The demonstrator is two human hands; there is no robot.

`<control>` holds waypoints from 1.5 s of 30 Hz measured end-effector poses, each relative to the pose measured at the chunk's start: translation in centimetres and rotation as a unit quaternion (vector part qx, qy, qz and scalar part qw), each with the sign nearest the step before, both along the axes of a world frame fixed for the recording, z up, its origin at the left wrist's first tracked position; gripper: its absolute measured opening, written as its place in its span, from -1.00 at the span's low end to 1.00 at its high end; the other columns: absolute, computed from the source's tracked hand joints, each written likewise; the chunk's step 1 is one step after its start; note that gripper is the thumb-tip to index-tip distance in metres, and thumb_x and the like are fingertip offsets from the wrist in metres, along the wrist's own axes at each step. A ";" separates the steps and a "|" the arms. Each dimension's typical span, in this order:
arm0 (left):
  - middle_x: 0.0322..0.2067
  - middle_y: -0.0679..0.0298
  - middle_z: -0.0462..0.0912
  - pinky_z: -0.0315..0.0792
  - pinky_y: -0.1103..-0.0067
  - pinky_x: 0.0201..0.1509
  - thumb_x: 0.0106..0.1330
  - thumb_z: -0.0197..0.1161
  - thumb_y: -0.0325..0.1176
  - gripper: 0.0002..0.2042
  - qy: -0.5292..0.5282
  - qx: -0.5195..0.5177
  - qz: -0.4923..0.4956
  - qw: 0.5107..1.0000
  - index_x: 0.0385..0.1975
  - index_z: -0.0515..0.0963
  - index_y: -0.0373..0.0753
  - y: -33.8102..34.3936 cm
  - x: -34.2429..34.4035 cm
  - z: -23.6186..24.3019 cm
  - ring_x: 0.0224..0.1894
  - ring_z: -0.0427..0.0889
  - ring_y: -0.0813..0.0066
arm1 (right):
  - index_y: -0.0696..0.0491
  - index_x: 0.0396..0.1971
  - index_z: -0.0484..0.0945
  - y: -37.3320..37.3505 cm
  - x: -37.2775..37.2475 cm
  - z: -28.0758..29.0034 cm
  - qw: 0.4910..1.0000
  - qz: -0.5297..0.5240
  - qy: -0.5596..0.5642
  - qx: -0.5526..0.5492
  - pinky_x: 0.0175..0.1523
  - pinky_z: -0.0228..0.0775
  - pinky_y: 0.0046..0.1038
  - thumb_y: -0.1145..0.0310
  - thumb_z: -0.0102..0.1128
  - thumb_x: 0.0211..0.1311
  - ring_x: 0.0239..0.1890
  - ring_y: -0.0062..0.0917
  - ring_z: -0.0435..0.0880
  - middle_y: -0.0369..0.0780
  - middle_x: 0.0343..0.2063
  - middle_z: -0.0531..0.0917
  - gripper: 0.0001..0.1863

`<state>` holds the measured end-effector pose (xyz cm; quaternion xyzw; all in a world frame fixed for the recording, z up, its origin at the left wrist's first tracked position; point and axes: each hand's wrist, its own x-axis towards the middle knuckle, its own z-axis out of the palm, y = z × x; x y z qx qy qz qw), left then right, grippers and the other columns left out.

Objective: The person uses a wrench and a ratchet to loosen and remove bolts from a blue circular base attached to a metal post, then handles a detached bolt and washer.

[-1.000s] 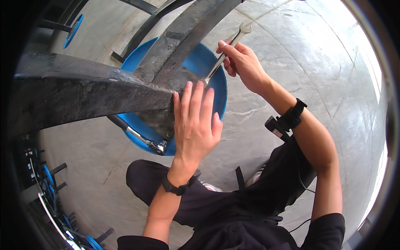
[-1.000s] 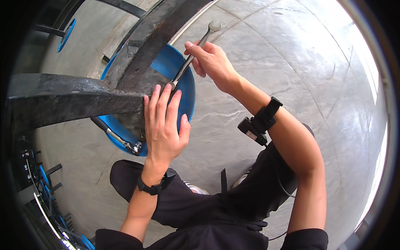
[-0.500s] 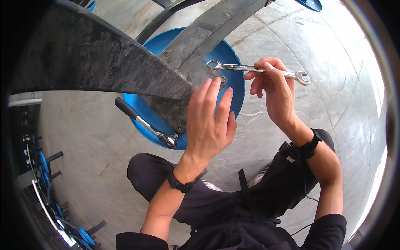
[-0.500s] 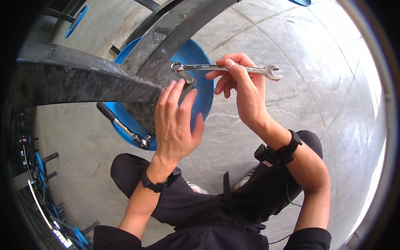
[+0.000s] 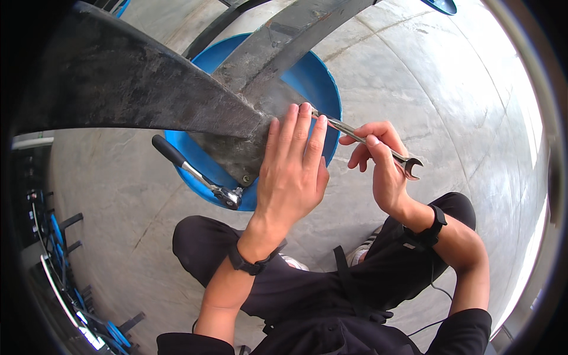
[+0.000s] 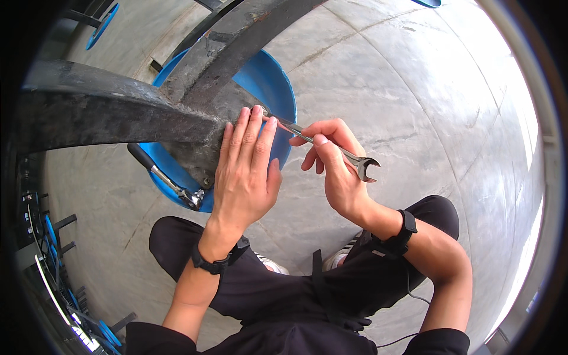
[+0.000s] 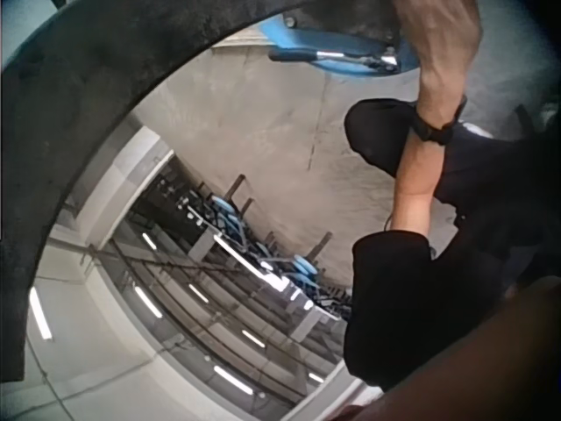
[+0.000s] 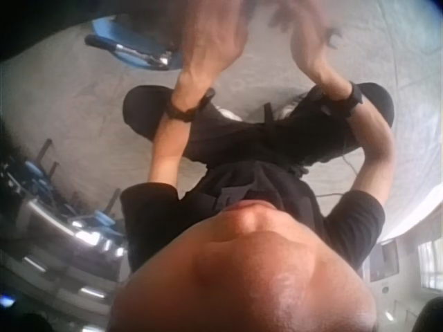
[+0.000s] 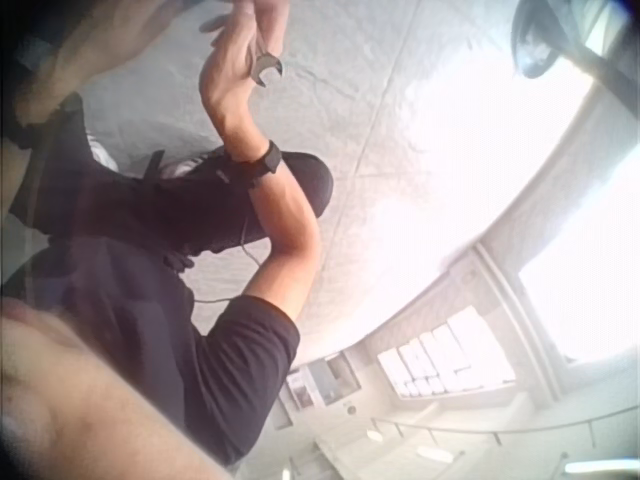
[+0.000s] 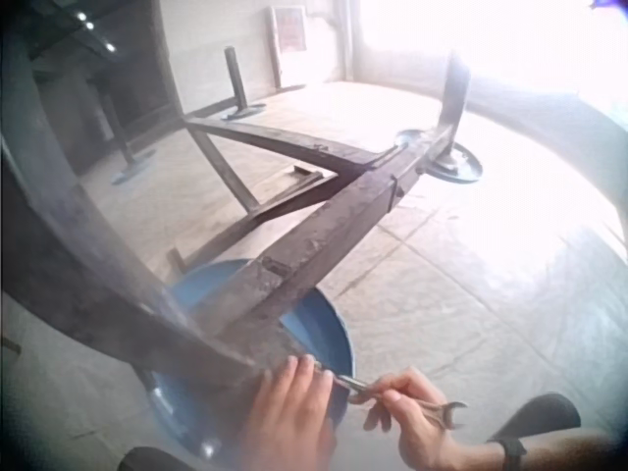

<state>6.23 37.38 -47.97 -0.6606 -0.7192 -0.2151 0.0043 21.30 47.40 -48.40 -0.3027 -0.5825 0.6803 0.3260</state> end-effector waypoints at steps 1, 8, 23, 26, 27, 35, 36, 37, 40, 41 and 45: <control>0.32 -0.06 0.22 0.03 0.10 0.43 0.21 0.11 -0.42 -0.41 0.003 0.001 0.003 1.000 0.30 0.22 -0.30 0.1 0.0 0.2 0.40 0.14 -0.02 | 0.11 -0.14 0.41 -0.2 0.1 0.1 1.000 0.000 0.004 -0.018 -0.35 0.30 -0.64 0.36 -0.17 0.44 -0.45 -0.68 0.54 -0.14 -0.22 0.68 -0.80; 0.32 -0.07 0.22 0.02 0.10 0.43 0.21 0.10 -0.41 -0.42 -0.031 -0.003 -0.015 0.999 0.29 0.23 -0.31 0.4 -0.2 0.6 0.40 0.16 0.01 | 0.01 0.02 0.28 -2.1 0.9 -1.1 0.996 0.037 0.005 -0.080 -0.43 0.31 -0.61 0.18 -0.29 0.49 -0.60 -0.58 0.52 -0.05 -0.35 0.67 -0.71; 0.25 -0.19 0.26 0.13 0.14 0.40 0.15 0.17 -0.43 -0.45 -0.050 0.037 -0.026 0.998 0.22 0.34 -0.32 0.3 -0.1 0.4 0.34 0.23 -0.12 | 0.05 0.16 0.11 -4.9 0.5 -2.7 0.998 0.042 0.009 -0.036 -0.44 0.29 -0.61 0.16 -0.31 0.53 -0.57 -0.65 0.40 -0.23 -0.44 0.51 -0.64; 0.26 -0.19 0.25 0.14 0.14 0.40 0.17 0.17 -0.42 -0.46 -0.051 0.042 -0.021 0.998 0.22 0.34 -0.31 0.3 0.0 0.2 0.34 0.22 -0.11 | 0.05 0.16 0.10 -5.4 0.4 -2.8 0.999 0.034 0.013 -0.031 -0.43 0.29 -0.61 0.16 -0.29 0.53 -0.57 -0.66 0.40 -0.25 -0.46 0.50 -0.63; 0.26 -0.19 0.25 0.14 0.14 0.40 0.18 0.16 -0.42 -0.47 -0.053 0.041 -0.018 0.998 0.22 0.34 -0.31 0.4 0.1 0.0 0.34 0.22 -0.11 | 0.05 0.17 0.10 -5.5 0.4 -2.9 0.999 0.033 0.015 -0.018 -0.43 0.29 -0.61 0.15 -0.28 0.53 -0.57 -0.67 0.40 -0.25 -0.47 0.49 -0.62; 0.28 -0.19 0.21 0.10 0.13 0.41 0.18 0.15 -0.43 -0.43 -0.064 0.041 -0.018 0.997 0.26 0.28 -0.30 0.3 0.1 -0.1 0.36 0.19 -0.12 | 0.03 0.01 0.27 -3.6 -0.6 -1.9 0.993 -0.055 0.041 -0.093 -0.49 0.27 -0.60 0.10 -0.22 0.49 -0.60 -0.64 0.44 -0.22 -0.45 0.53 -0.67; 0.28 -0.20 0.19 0.08 0.12 0.41 0.17 0.14 -0.44 -0.42 -0.059 0.036 -0.016 0.997 0.27 0.27 -0.30 0.3 0.2 0.0 0.36 0.16 -0.13 | 0.05 -0.05 0.32 -2.6 -0.9 -1.7 0.989 -0.076 0.055 -0.111 -0.51 0.24 -0.62 0.10 -0.18 0.48 -0.62 -0.66 0.43 -0.24 -0.48 0.52 -0.68; 0.29 -0.21 0.16 0.06 0.11 0.42 0.15 0.14 -0.45 -0.40 -0.054 0.031 -0.014 0.998 0.28 0.25 -0.30 0.1 0.2 0.0 0.37 0.14 -0.15 | 0.06 -0.08 0.34 -1.3 -1.1 -1.8 0.987 -0.088 0.048 -0.124 -0.52 0.24 -0.63 0.12 -0.14 0.47 -0.62 -0.66 0.43 -0.25 -0.50 0.52 -0.70; 0.27 -0.22 0.17 0.05 0.08 0.42 0.10 0.14 -0.46 -0.38 -0.048 0.039 -0.010 0.998 0.26 0.26 -0.30 0.4 0.4 -0.1 0.37 0.12 -0.17 | 0.10 -0.11 0.38 3.4 -1.7 -1.1 0.972 -0.098 0.055 -0.205 -0.54 0.23 -0.63 0.19 -0.03 0.45 -0.65 -0.68 0.41 -0.29 -0.54 0.51 -0.74; 0.27 -0.22 0.17 0.05 0.08 0.42 0.10 0.14 -0.46 -0.38 -0.048 0.040 -0.011 0.998 0.26 0.26 -0.30 0.6 0.5 -0.3 0.37 0.12 -0.17 | 0.10 -0.10 0.39 4.9 -2.0 -0.8 0.969 -0.082 0.050 -0.229 -0.52 0.25 -0.63 0.23 -0.02 0.46 -0.63 -0.69 0.41 -0.31 -0.53 0.51 -0.76; 0.24 -0.22 0.20 0.06 0.06 0.41 0.07 0.14 -0.45 -0.40 -0.030 0.050 -0.002 0.998 0.23 0.30 -0.30 0.7 0.6 -0.7 0.35 0.15 -0.17 | 0.07 -0.16 0.44 8.8 -4.5 -1.2 0.978 -0.048 0.044 -0.200 -0.46 0.27 -0.64 0.22 0.00 0.45 -0.58 -0.71 0.44 -0.35 -0.49 0.52 -0.78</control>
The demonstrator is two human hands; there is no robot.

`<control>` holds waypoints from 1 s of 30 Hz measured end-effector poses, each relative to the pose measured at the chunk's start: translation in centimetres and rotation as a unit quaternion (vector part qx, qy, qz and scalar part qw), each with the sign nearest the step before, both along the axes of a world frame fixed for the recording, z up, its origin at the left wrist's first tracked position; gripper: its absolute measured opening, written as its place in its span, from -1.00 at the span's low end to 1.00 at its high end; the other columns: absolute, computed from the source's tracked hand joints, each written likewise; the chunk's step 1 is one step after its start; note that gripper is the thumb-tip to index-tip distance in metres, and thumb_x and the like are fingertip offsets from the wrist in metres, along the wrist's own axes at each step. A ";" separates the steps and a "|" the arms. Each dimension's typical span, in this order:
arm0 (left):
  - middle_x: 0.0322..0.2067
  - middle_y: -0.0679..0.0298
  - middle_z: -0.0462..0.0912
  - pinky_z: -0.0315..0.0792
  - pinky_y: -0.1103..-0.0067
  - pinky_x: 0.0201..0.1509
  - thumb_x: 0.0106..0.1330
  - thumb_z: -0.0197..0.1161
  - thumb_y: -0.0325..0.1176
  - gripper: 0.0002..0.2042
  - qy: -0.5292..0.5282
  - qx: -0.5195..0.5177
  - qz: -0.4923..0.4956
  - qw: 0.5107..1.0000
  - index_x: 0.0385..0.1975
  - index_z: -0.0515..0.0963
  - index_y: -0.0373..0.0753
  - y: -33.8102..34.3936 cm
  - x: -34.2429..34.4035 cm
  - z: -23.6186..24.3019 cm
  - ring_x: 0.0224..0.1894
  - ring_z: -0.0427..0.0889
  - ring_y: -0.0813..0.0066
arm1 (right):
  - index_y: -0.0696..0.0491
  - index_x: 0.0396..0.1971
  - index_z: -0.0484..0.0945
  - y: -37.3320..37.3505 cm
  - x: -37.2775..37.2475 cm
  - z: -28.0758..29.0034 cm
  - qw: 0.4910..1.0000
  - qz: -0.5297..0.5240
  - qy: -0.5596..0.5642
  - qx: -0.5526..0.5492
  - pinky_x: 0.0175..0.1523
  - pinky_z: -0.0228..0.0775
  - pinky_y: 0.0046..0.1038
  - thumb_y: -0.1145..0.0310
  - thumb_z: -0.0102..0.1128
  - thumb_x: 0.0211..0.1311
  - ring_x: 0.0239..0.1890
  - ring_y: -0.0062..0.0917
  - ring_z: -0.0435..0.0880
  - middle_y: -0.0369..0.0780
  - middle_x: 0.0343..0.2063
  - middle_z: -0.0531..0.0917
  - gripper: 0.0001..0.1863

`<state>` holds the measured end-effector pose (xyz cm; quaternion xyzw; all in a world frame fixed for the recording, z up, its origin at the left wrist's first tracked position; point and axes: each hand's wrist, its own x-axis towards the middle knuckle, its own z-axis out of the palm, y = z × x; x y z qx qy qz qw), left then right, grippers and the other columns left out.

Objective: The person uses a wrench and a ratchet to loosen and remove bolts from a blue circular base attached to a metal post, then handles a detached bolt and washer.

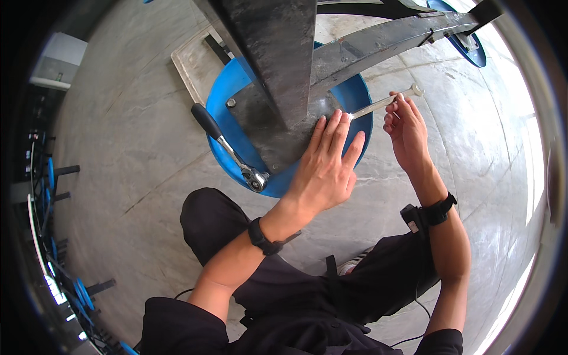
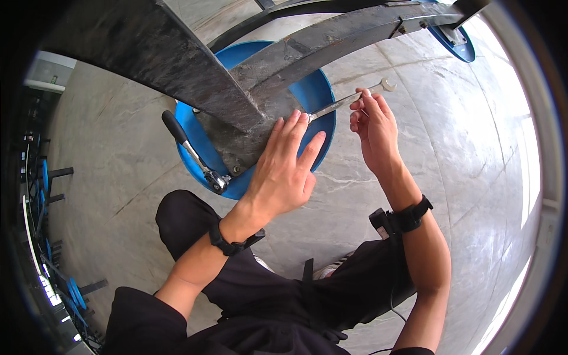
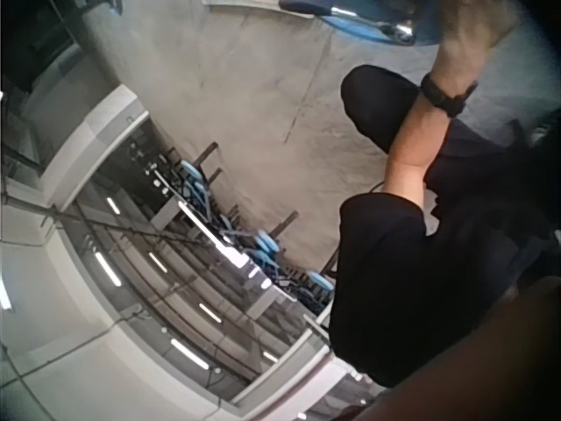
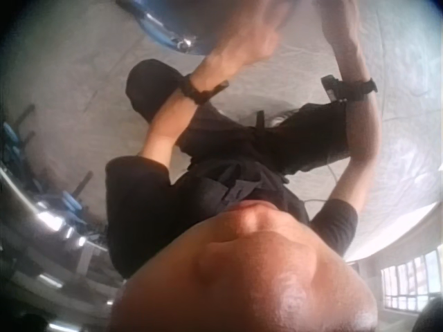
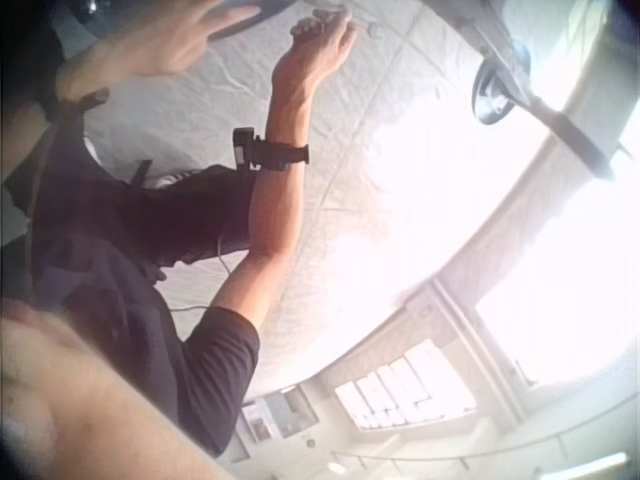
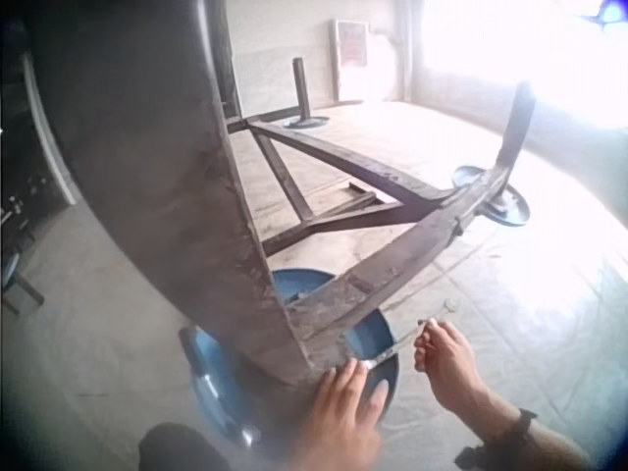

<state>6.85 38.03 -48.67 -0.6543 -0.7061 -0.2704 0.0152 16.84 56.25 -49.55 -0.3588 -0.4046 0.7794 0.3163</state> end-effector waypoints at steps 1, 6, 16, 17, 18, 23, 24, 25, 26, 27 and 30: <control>0.23 -0.21 0.21 0.06 0.05 0.41 0.07 0.13 -0.44 -0.41 0.005 0.001 0.001 1.000 0.21 0.31 -0.31 0.0 0.0 0.1 0.35 0.16 -0.16 | 0.06 -0.18 0.45 0.8 -0.7 -0.3 0.999 0.026 0.024 -0.001 -0.46 0.27 -0.63 0.22 0.01 0.44 -0.58 -0.71 0.43 -0.35 -0.51 0.51 -0.79; 0.24 -0.20 0.21 0.10 0.05 0.39 0.07 0.13 -0.46 -0.45 0.007 0.007 0.000 1.000 0.17 0.35 -0.30 0.0 0.1 0.3 0.35 0.16 -0.15 | 0.05 -0.30 0.44 1.2 -1.8 0.4 0.998 0.033 0.031 0.031 -0.49 0.21 -0.61 0.18 0.02 0.42 -0.62 -0.67 0.41 -0.36 -0.66 0.44 -0.77; 0.24 -0.25 0.21 0.07 0.06 0.40 0.11 0.13 -0.41 -0.47 0.024 0.023 0.017 0.999 0.15 0.33 -0.35 -0.3 -0.3 0.4 0.35 0.16 -0.18 | 0.06 -0.32 0.39 -3.7 2.1 2.3 0.988 -0.012 -0.002 0.154 -0.49 0.24 -0.63 0.32 -0.12 0.34 -0.66 -0.63 0.46 -0.21 -0.62 0.59 -0.85; 0.24 -0.30 0.20 0.01 0.07 0.44 0.12 0.14 -0.36 -0.47 0.029 0.016 0.015 0.999 0.14 0.32 -0.39 -0.3 -0.3 0.3 0.36 0.13 -0.19 | 0.06 -0.32 0.39 -4.4 2.5 2.4 0.990 -0.016 -0.013 0.141 -0.49 0.25 -0.62 0.32 -0.14 0.33 -0.65 -0.63 0.47 -0.21 -0.62 0.59 -0.85; 0.24 -0.30 0.20 0.01 0.07 0.44 0.12 0.14 -0.36 -0.47 0.027 0.014 0.017 0.999 0.14 0.32 -0.39 -0.2 -0.2 0.3 0.36 0.13 -0.19 | 0.06 -0.31 0.38 -4.9 2.9 2.4 0.990 -0.008 -0.028 0.141 -0.48 0.25 -0.62 0.32 -0.15 0.33 -0.64 -0.62 0.49 -0.19 -0.58 0.61 -0.85; 0.23 -0.18 0.28 0.10 0.08 0.39 0.13 0.10 -0.45 -0.50 0.011 0.020 0.025 0.999 0.15 0.34 -0.38 -0.1 -0.2 0.2 0.33 0.21 -0.13 | 0.08 -0.25 0.37 -6.7 3.6 2.6 0.992 -0.010 -0.037 0.124 -0.46 0.26 -0.62 0.32 -0.17 0.34 -0.60 -0.60 0.52 -0.18 -0.49 0.62 -0.83; 0.23 -0.18 0.28 0.10 0.08 0.39 0.13 0.10 -0.45 -0.50 0.009 0.018 0.024 1.000 0.15 0.34 -0.38 -0.1 -0.2 0.2 0.33 0.21 -0.13 | 0.08 -0.23 0.38 -7.1 3.8 2.5 0.991 -0.014 -0.036 0.132 -0.46 0.26 -0.62 0.32 -0.18 0.34 -0.60 -0.59 0.52 -0.17 -0.48 0.62 -0.82; 0.23 -0.17 0.29 0.10 0.08 0.39 0.12 0.10 -0.45 -0.50 0.010 0.016 0.022 1.000 0.13 0.35 -0.38 -0.2 -0.1 0.2 0.33 0.22 -0.10 | 0.09 -0.21 0.38 -7.7 3.9 2.5 0.989 -0.018 -0.034 0.139 -0.45 0.26 -0.62 0.31 -0.19 0.35 -0.60 -0.59 0.52 -0.17 -0.46 0.62 -0.80; 0.23 -0.16 0.30 0.10 0.09 0.39 0.11 0.11 -0.45 -0.50 0.012 0.009 0.021 1.000 0.12 0.36 -0.38 -0.4 -0.2 0.2 0.34 0.22 -0.08 | 0.10 -0.16 0.38 -9.1 3.9 1.7 0.994 -0.022 -0.022 0.109 -0.45 0.27 -0.61 0.28 -0.21 0.38 -0.58 -0.58 0.53 -0.16 -0.41 0.61 -0.76; 0.23 -0.16 0.30 0.10 0.09 0.39 0.11 0.11 -0.45 -0.50 0.011 0.009 0.020 1.000 0.12 0.36 -0.38 -0.2 -0.2 0.2 0.34 0.22 -0.08 | 0.09 -0.10 0.34 -9.7 4.2 1.3 0.994 -0.009 -0.015 0.112 -0.44 0.28 -0.60 0.23 -0.22 0.41 -0.57 -0.57 0.54 -0.14 -0.35 0.61 -0.73; 0.22 -0.15 0.31 0.10 0.09 0.39 0.09 0.11 -0.45 -0.52 0.005 0.017 0.026 1.000 0.08 0.38 -0.39 0.2 0.1 0.3 0.33 0.24 -0.06 | 0.06 0.02 0.24 -11.6 4.5 1.1 0.996 0.016 -0.015 0.088 -0.44 0.28 -0.61 0.15 -0.23 0.45 -0.55 -0.56 0.54 -0.10 -0.33 0.62 -0.67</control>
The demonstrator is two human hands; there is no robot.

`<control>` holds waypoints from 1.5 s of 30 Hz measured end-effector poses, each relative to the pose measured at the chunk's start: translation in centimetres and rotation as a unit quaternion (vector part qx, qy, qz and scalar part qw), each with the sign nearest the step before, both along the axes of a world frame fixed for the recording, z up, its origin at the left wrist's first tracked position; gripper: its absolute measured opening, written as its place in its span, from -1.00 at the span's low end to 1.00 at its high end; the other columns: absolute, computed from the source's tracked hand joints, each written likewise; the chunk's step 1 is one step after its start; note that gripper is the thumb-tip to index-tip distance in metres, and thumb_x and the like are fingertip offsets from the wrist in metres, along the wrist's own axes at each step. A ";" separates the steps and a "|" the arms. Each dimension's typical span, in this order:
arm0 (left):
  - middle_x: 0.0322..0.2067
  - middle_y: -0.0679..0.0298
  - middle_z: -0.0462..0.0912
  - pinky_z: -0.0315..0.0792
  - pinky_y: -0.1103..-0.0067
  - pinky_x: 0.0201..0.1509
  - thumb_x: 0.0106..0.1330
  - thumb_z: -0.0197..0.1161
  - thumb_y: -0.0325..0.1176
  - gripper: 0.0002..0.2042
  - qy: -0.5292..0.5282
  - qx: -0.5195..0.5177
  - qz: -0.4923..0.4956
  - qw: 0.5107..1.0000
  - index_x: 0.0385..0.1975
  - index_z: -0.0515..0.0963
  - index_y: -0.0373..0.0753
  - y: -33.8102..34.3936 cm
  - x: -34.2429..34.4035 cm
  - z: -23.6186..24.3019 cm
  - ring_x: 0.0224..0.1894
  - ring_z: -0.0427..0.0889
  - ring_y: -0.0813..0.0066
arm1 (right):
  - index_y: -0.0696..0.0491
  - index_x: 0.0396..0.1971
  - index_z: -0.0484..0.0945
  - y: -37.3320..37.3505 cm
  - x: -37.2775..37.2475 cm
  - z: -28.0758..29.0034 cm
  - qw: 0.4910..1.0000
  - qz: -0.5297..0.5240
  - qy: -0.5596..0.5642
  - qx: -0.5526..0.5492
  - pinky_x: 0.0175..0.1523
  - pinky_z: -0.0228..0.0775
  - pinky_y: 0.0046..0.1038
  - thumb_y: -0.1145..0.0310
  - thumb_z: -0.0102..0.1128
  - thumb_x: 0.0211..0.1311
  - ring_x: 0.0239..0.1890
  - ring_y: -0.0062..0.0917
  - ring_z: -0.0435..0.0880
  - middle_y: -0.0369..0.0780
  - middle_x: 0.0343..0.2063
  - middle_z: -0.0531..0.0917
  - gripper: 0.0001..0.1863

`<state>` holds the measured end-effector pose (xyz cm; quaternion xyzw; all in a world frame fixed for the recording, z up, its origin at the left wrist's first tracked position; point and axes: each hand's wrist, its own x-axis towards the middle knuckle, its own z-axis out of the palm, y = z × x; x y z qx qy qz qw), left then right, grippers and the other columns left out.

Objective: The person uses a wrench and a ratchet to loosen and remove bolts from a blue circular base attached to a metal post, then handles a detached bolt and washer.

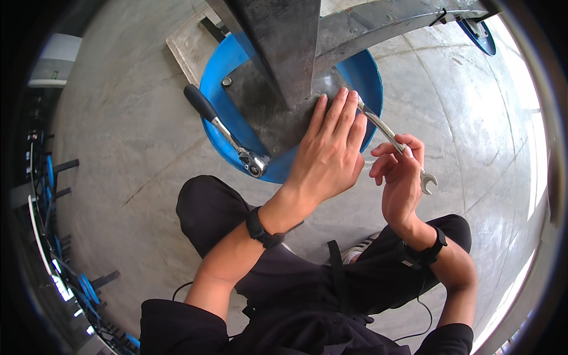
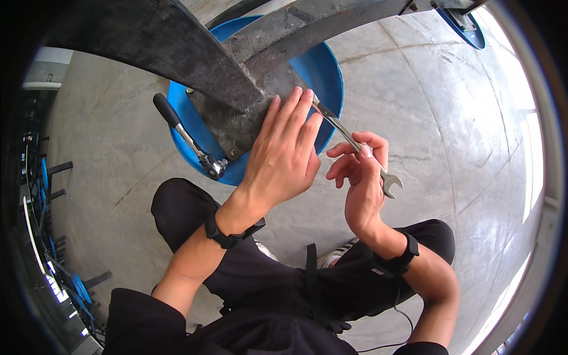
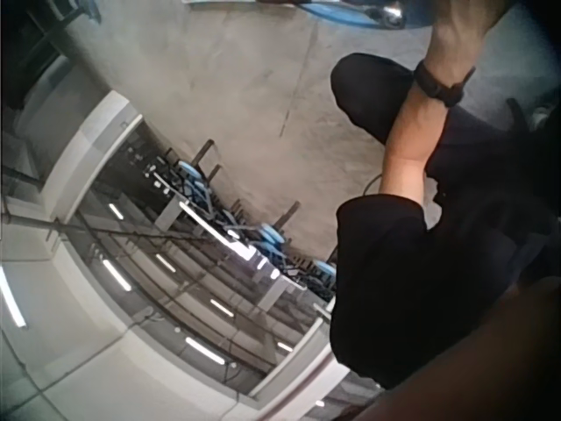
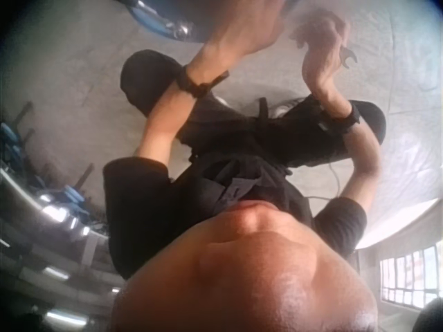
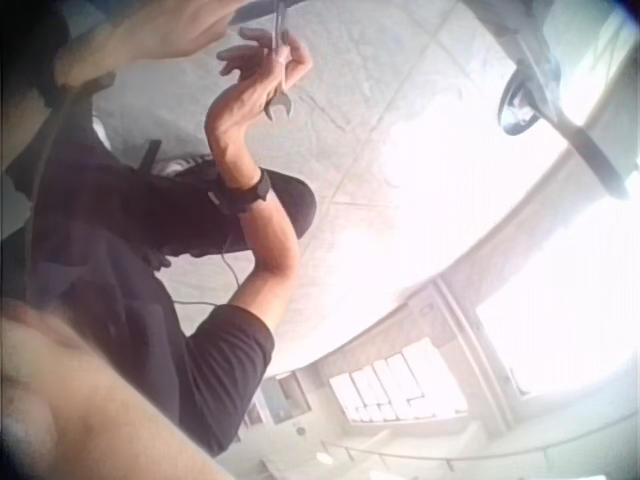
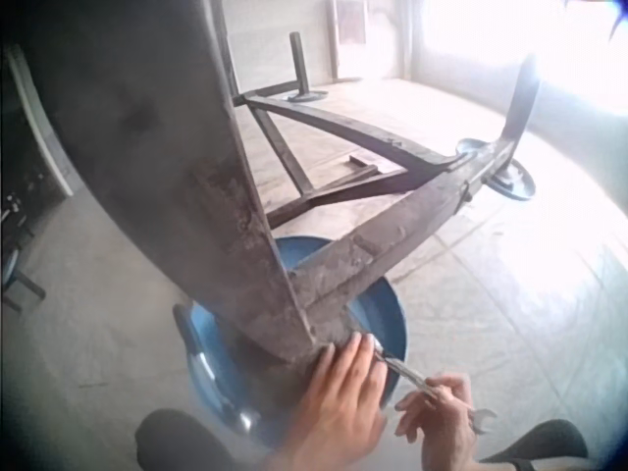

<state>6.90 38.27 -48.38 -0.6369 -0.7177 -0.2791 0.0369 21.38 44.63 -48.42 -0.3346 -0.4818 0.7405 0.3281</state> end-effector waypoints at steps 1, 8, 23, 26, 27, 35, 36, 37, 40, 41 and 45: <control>0.22 -0.15 0.31 0.11 0.09 0.39 0.08 0.11 -0.46 -0.54 0.003 0.001 0.001 1.000 0.06 0.39 -0.40 0.0 0.0 0.0 0.33 0.24 -0.05 | 0.06 0.02 0.24 -0.3 0.0 0.1 1.000 -0.001 -0.003 -0.002 -0.44 0.28 -0.61 0.15 -0.23 0.45 -0.55 -0.56 0.54 -0.10 -0.33 0.62 -0.67; 0.20 -0.12 0.32 0.12 0.09 0.38 0.07 0.12 -0.44 -0.59 0.018 -0.021 0.005 1.000 -0.02 0.43 -0.36 -0.1 0.0 0.3 0.33 0.23 -0.05 | 0.10 -0.13 0.39 4.1 -1.1 -0.2 0.997 -0.057 0.007 -0.050 -0.52 0.20 -0.64 0.12 -0.10 0.47 -0.63 -0.68 0.41 -0.30 -0.59 0.51 -0.68; 0.18 -0.07 0.36 0.11 0.07 0.37 0.09 0.16 -0.45 -0.63 0.048 -0.011 -0.006 0.999 -0.04 0.46 -0.33 -0.1 0.2 -0.1 0.30 0.26 -0.03 | 0.09 -0.34 0.48 11.0 -5.8 0.1 0.981 -0.076 -0.009 0.179 -0.56 0.08 -0.63 0.10 -0.14 0.49 -0.70 -0.76 0.26 -0.37 -0.76 0.38 -0.62; 0.21 -0.08 0.34 0.11 0.07 0.37 0.13 0.16 -0.42 -0.59 0.062 -0.017 -0.003 0.998 0.02 0.44 -0.32 -0.4 0.0 0.1 0.32 0.25 -0.04 | 0.05 -0.44 0.39 9.2 -4.8 1.1 0.951 -0.095 -0.013 0.295 -0.57 0.05 -0.62 0.11 -0.25 0.52 -0.71 -0.75 0.24 -0.36 -0.79 0.37 -0.61; 0.21 -0.08 0.34 0.11 0.07 0.37 0.13 0.16 -0.42 -0.59 0.059 -0.016 -0.004 0.998 0.02 0.44 -0.32 -0.3 0.0 0.0 0.32 0.25 -0.04 | 0.05 -0.42 0.38 9.0 -4.5 1.2 0.952 -0.090 -0.002 0.292 -0.57 0.07 -0.62 0.13 -0.27 0.52 -0.70 -0.74 0.26 -0.34 -0.77 0.39 -0.62; 0.26 -0.06 0.32 0.11 0.08 0.37 0.17 0.13 -0.43 -0.59 0.031 0.033 0.023 0.999 0.07 0.39 -0.30 -0.5 -0.1 -0.1 0.35 0.22 -0.05 | 0.07 -0.31 0.32 4.6 -1.1 1.2 0.994 -0.051 0.074 0.057 -0.47 0.27 -0.60 0.29 -0.22 0.36 -0.63 -0.59 0.46 -0.10 -0.57 0.61 -0.82; 0.26 -0.06 0.32 0.11 0.08 0.37 0.17 0.13 -0.43 -0.59 0.031 0.033 0.023 0.999 0.07 0.39 -0.30 -0.5 -0.2 -0.2 0.35 0.22 -0.05 | 0.07 -0.29 0.30 3.7 -0.8 1.1 0.995 -0.039 0.069 0.062 -0.45 0.28 -0.60 0.31 -0.21 0.36 -0.59 -0.60 0.47 -0.09 -0.52 0.62 -0.84; 0.25 -0.03 0.35 0.10 0.08 0.37 0.17 0.11 -0.46 -0.60 0.048 0.012 0.027 0.998 0.06 0.40 -0.30 -0.6 -0.4 -0.3 0.35 0.23 -0.04 | 0.08 -0.27 0.29 2.8 -0.5 0.9 0.995 -0.026 0.064 0.066 -0.43 0.30 -0.60 0.33 -0.20 0.35 -0.56 -0.60 0.49 -0.09 -0.48 0.63 -0.86; 0.22 0.03 0.41 0.08 0.07 0.38 0.17 0.08 -0.50 -0.61 0.055 -0.015 0.034 0.998 0.05 0.40 -0.29 -0.6 -0.2 -0.3 0.35 0.26 -0.01 | 0.01 -0.19 0.26 0.7 0.1 0.2 0.998 0.003 0.019 0.055 -0.38 0.29 -0.57 0.28 -0.19 0.33 -0.48 -0.54 0.56 -0.04 -0.28 0.62 -0.84; 0.20 0.05 0.44 0.07 0.06 0.38 0.17 0.06 -0.52 -0.61 0.047 -0.019 0.036 0.998 0.05 0.41 -0.29 -0.5 -0.2 -0.3 0.34 0.27 0.01 | 0.00 -0.15 0.23 0.0 0.1 0.0 0.999 0.011 0.009 0.052 -0.40 0.29 -0.59 0.26 -0.20 0.38 -0.48 -0.53 0.57 -0.04 -0.26 0.62 -0.83; 0.21 0.06 0.43 0.06 0.07 0.39 0.18 0.06 -0.51 -0.61 0.054 -0.032 0.037 0.997 0.06 0.41 -0.27 -0.5 -0.2 -0.5 0.35 0.27 0.03 | -0.01 -0.05 0.19 -1.5 0.4 0.0 0.999 0.041 -0.011 -0.004 -0.46 0.28 -0.61 0.22 -0.29 0.47 -0.52 -0.52 0.57 -0.04 -0.25 0.62 -0.79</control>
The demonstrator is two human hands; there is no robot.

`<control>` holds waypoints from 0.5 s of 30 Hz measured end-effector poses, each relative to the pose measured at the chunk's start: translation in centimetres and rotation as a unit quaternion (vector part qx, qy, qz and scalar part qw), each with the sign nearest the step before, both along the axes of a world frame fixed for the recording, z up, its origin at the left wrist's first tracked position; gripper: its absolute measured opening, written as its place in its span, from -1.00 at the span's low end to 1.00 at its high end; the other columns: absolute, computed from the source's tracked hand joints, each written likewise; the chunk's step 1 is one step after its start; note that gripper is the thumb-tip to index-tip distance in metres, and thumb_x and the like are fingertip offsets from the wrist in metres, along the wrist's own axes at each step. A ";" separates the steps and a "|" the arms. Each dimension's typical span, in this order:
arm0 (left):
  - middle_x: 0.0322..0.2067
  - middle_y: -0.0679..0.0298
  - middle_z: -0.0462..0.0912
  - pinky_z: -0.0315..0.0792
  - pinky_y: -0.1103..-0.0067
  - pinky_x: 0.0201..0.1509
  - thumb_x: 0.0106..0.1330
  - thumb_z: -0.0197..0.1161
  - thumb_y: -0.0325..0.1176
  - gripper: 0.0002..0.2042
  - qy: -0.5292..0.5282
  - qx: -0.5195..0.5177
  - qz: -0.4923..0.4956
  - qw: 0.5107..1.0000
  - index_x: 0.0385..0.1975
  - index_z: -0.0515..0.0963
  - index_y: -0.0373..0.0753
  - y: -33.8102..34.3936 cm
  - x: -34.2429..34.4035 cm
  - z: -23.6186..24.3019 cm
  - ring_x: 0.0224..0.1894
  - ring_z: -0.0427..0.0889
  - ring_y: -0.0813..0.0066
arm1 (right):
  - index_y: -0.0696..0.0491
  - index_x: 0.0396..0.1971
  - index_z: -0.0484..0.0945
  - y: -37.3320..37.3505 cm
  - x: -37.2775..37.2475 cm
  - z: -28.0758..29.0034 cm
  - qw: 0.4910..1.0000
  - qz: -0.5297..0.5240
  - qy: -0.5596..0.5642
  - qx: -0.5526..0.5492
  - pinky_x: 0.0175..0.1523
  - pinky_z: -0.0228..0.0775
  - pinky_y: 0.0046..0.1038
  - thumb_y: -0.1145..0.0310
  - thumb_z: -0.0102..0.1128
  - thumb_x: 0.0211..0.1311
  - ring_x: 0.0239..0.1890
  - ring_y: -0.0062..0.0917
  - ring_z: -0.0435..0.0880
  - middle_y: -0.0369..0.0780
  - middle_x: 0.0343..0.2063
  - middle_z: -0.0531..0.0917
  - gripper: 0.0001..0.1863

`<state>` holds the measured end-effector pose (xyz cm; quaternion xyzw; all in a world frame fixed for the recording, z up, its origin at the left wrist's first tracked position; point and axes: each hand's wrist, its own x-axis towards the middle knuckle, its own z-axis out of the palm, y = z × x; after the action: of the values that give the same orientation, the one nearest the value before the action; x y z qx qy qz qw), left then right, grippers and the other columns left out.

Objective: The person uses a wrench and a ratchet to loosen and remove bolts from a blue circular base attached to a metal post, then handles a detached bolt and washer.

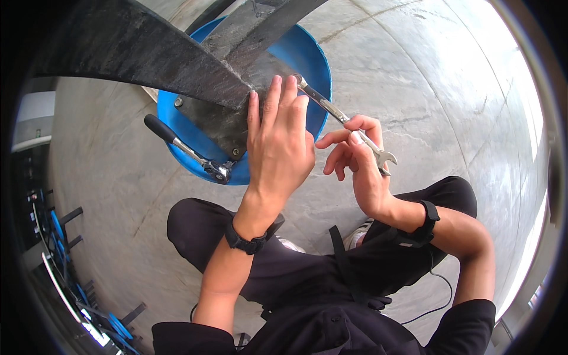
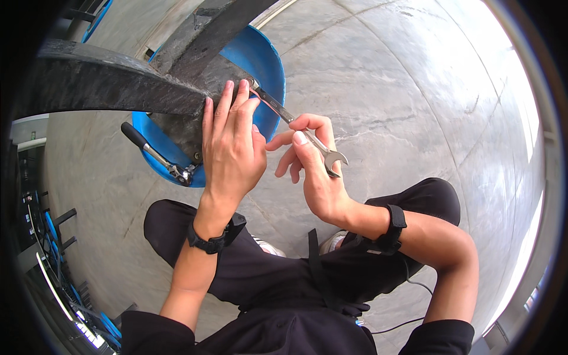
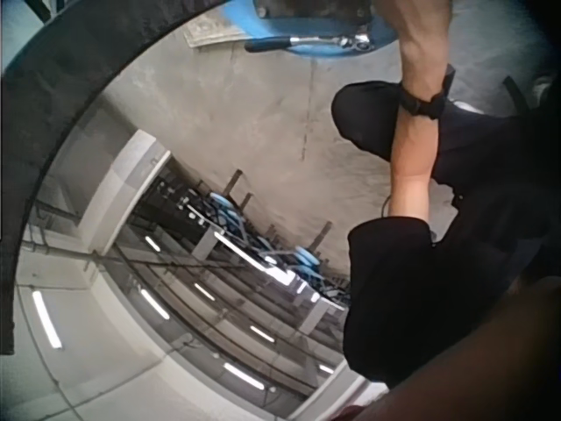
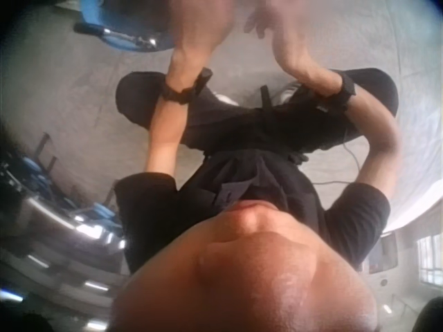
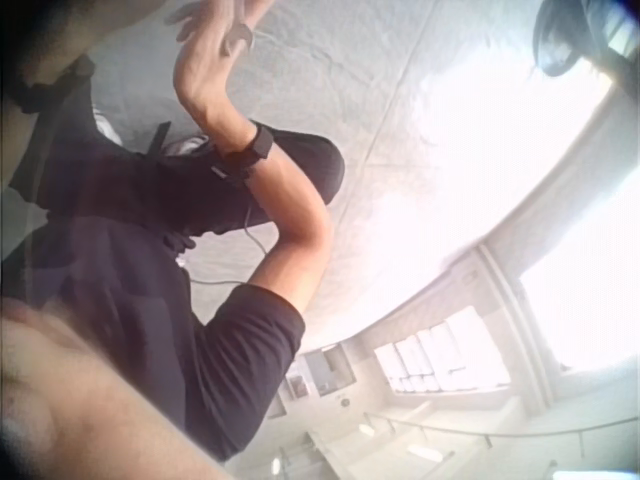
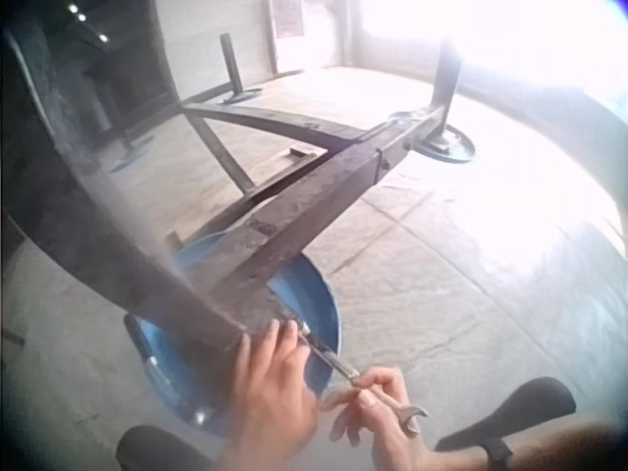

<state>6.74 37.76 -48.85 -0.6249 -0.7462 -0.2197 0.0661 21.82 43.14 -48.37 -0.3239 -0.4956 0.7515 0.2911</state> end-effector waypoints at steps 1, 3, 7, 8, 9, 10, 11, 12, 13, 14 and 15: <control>0.20 0.06 0.43 0.05 0.07 0.40 0.19 0.06 -0.50 -0.61 -0.002 -0.003 0.001 1.000 0.07 0.40 -0.27 0.0 0.0 0.0 0.35 0.26 0.03 | 0.02 -0.01 0.19 0.0 0.2 -0.1 0.999 -0.002 0.009 -0.032 -0.46 0.29 -0.62 0.22 -0.26 0.48 -0.52 -0.56 0.56 -0.08 -0.26 0.63 -0.76; 0.19 0.08 0.44 0.05 0.07 0.40 0.18 0.09 -0.50 -0.59 -0.003 -0.004 0.004 1.000 0.08 0.40 -0.27 -0.1 -0.1 0.0 0.34 0.27 0.03 | 0.06 0.05 0.21 0.4 0.0 -0.3 0.997 -0.018 0.028 -0.067 -0.48 0.30 -0.64 0.21 -0.24 0.49 -0.54 -0.60 0.56 -0.13 -0.29 0.64 -0.70; 0.18 0.09 0.45 0.07 0.09 0.39 0.16 0.12 -0.52 -0.59 -0.003 0.006 0.004 1.000 0.07 0.40 -0.27 -0.1 -0.1 0.2 0.32 0.29 0.04 | 0.11 -0.05 0.33 3.9 -1.1 -0.4 0.993 -0.083 0.043 -0.067 -0.51 0.29 -0.61 0.17 -0.16 0.48 -0.57 -0.61 0.54 -0.15 -0.37 0.63 -0.69; 0.18 0.10 0.45 0.08 0.09 0.39 0.16 0.13 -0.53 -0.58 -0.001 0.010 0.002 1.000 0.07 0.41 -0.27 0.0 -0.1 0.2 0.31 0.30 0.05 | 0.13 -0.06 0.36 5.3 -1.3 -0.4 0.993 -0.081 0.042 -0.075 -0.50 0.29 -0.62 0.19 -0.11 0.47 -0.57 -0.62 0.54 -0.18 -0.41 0.62 -0.70; 0.17 0.10 0.45 0.09 0.10 0.38 0.15 0.13 -0.53 -0.58 0.002 0.014 0.000 1.000 0.07 0.41 -0.26 0.0 0.0 0.3 0.30 0.31 0.05 | 0.13 -0.07 0.37 6.8 -1.8 -0.8 0.994 -0.086 0.040 -0.061 -0.49 0.29 -0.62 0.20 -0.08 0.46 -0.57 -0.62 0.53 -0.20 -0.42 0.61 -0.70; 0.17 0.10 0.45 0.09 0.10 0.38 0.15 0.13 -0.53 -0.58 0.002 0.014 -0.001 1.000 0.07 0.41 -0.26 0.0 0.0 0.4 0.30 0.31 0.05 | 0.14 -0.08 0.39 8.1 -2.4 -1.1 0.994 -0.090 0.039 -0.047 -0.48 0.29 -0.61 0.21 -0.05 0.45 -0.57 -0.63 0.52 -0.21 -0.44 0.60 -0.71; 0.17 0.11 0.45 0.10 0.11 0.38 0.15 0.13 -0.53 -0.59 0.000 0.016 -0.004 1.000 0.06 0.41 -0.26 0.1 0.0 0.1 0.30 0.31 0.05 | 0.14 -0.08 0.39 9.4 -2.9 -1.5 0.994 -0.094 0.036 -0.044 -0.48 0.29 -0.61 0.21 -0.05 0.45 -0.57 -0.63 0.52 -0.21 -0.44 0.60 -0.71; 0.18 0.11 0.45 0.10 0.11 0.38 0.15 0.13 -0.53 -0.59 0.004 0.017 -0.005 1.000 0.06 0.42 -0.26 0.2 0.0 0.2 0.30 0.32 0.05 | 0.14 -0.12 0.41 10.4 -3.9 -1.5 0.996 -0.083 0.037 -0.014 -0.47 0.29 -0.61 0.22 -0.02 0.44 -0.58 -0.64 0.51 -0.24 -0.47 0.58 -0.72; 0.18 0.11 0.45 0.10 0.11 0.38 0.15 0.13 -0.53 -0.59 0.006 0.019 -0.007 1.000 0.06 0.42 -0.26 0.2 -0.1 0.3 0.30 0.32 0.05 | 0.14 -0.15 0.44 11.2 -4.8 -1.5 0.997 -0.072 0.039 0.016 -0.47 0.29 -0.60 0.23 0.00 0.43 -0.58 -0.65 0.49 -0.26 -0.50 0.57 -0.74; 0.18 0.11 0.45 0.10 0.11 0.38 0.15 0.12 -0.53 -0.60 0.008 0.016 -0.010 1.000 0.05 0.42 -0.25 0.3 0.0 0.2 0.30 0.31 0.05 | 0.14 -0.15 0.44 12.1 -5.4 -1.5 0.996 -0.075 0.040 0.019 -0.47 0.29 -0.60 0.23 0.00 0.43 -0.58 -0.65 0.49 -0.26 -0.50 0.57 -0.74; 0.18 0.12 0.45 0.10 0.11 0.38 0.15 0.12 -0.52 -0.60 0.014 0.008 -0.012 1.000 0.05 0.42 -0.25 0.2 -0.1 0.1 0.31 0.31 0.05 | 0.14 -0.20 0.46 12.6 -6.3 -1.6 0.996 -0.062 0.030 0.058 -0.46 0.29 -0.60 0.23 0.00 0.43 -0.58 -0.65 0.49 -0.28 -0.54 0.56 -0.74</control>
<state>6.62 37.93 -48.73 -0.6360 -0.7360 -0.2181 0.0788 15.54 55.79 -49.98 -0.3139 -0.5080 0.7115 0.3703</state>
